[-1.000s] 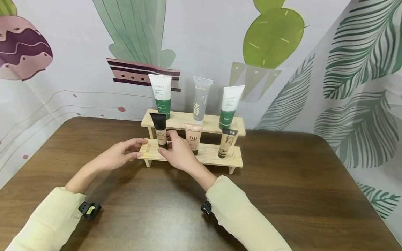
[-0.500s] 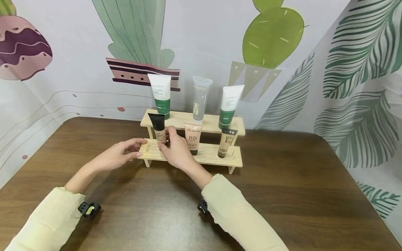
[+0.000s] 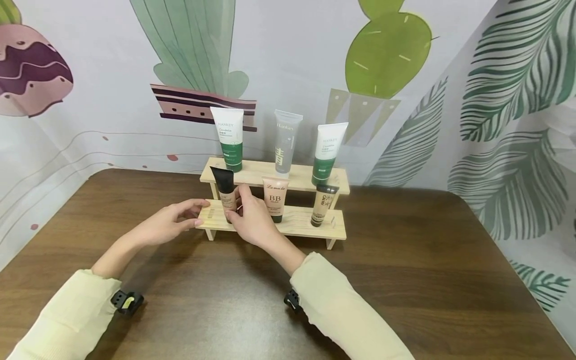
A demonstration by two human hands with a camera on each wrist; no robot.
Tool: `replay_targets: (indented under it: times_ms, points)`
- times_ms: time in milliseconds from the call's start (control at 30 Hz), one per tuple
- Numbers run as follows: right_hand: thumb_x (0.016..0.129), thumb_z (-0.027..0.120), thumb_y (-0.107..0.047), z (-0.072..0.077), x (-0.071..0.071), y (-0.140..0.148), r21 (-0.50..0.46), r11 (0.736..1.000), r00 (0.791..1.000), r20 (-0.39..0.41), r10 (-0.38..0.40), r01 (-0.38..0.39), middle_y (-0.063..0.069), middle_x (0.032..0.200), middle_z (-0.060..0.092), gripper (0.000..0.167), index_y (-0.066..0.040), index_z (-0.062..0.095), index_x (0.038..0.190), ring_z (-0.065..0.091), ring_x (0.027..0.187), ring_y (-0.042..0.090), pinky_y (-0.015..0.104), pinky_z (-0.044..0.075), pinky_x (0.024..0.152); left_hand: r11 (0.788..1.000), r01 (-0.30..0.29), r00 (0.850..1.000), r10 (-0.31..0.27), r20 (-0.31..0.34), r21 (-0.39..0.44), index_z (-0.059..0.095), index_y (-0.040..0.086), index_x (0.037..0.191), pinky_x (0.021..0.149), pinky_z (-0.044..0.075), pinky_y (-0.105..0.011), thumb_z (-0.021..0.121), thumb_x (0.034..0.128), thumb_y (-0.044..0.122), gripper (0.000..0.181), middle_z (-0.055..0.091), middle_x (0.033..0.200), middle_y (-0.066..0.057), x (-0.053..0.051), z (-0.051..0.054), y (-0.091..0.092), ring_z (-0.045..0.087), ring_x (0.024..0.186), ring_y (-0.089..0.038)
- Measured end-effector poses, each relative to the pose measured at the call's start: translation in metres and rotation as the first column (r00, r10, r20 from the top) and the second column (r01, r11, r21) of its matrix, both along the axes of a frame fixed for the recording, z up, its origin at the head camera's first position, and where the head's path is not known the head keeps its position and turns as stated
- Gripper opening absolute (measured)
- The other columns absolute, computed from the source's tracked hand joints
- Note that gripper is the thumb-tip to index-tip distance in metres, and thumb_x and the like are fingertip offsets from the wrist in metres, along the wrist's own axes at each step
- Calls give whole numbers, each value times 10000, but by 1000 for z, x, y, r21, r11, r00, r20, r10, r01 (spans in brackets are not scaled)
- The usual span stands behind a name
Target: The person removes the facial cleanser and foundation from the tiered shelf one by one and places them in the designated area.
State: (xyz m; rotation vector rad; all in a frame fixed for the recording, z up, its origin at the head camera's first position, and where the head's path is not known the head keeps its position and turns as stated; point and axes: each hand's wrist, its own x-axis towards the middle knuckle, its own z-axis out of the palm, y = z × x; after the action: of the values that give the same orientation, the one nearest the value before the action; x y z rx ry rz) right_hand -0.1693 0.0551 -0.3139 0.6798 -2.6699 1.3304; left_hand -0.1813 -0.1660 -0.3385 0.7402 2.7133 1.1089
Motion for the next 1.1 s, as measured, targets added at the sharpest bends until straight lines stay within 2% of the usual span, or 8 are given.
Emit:
replay_targets:
  times_ms: [233,500,767,1100]
  points:
    - [832,647,-45,2,8,8,-21,998,998,21,57,-57,106,937,622,263,-38,474,1030,626,796,191,256,489,692,1000,-3,1000,4,2,-1,479,4,1260,788,443,-404,559,904,68,370,614,1027,-147,1,1,1,585,928,-251]
    - [808,666,-44,8,14,21,17,993,991,53,120,-121,89,858,641,253,-54,486,985,620,766,161,230,487,687,1000,-3,1000,3,-1,3,485,0,1248,775,439,-383,563,897,51,364,620,1014,-142,1,1,1,588,911,-240]
    - [795,673,-20,12,20,38,-7,972,969,81,234,-234,71,856,649,231,-50,515,961,618,794,147,258,495,688,1000,-4,1000,4,-5,-5,484,-1,1249,773,436,-382,566,895,54,368,621,1015,-141,1,1,0,586,912,-242]
    - [805,668,-15,19,25,68,-27,953,939,166,303,-303,62,902,644,259,-35,526,1020,607,832,155,360,497,726,1000,3,1000,-3,8,7,482,-1,1252,775,440,-386,564,903,79,367,614,1026,-150,2,3,0,584,923,-250]
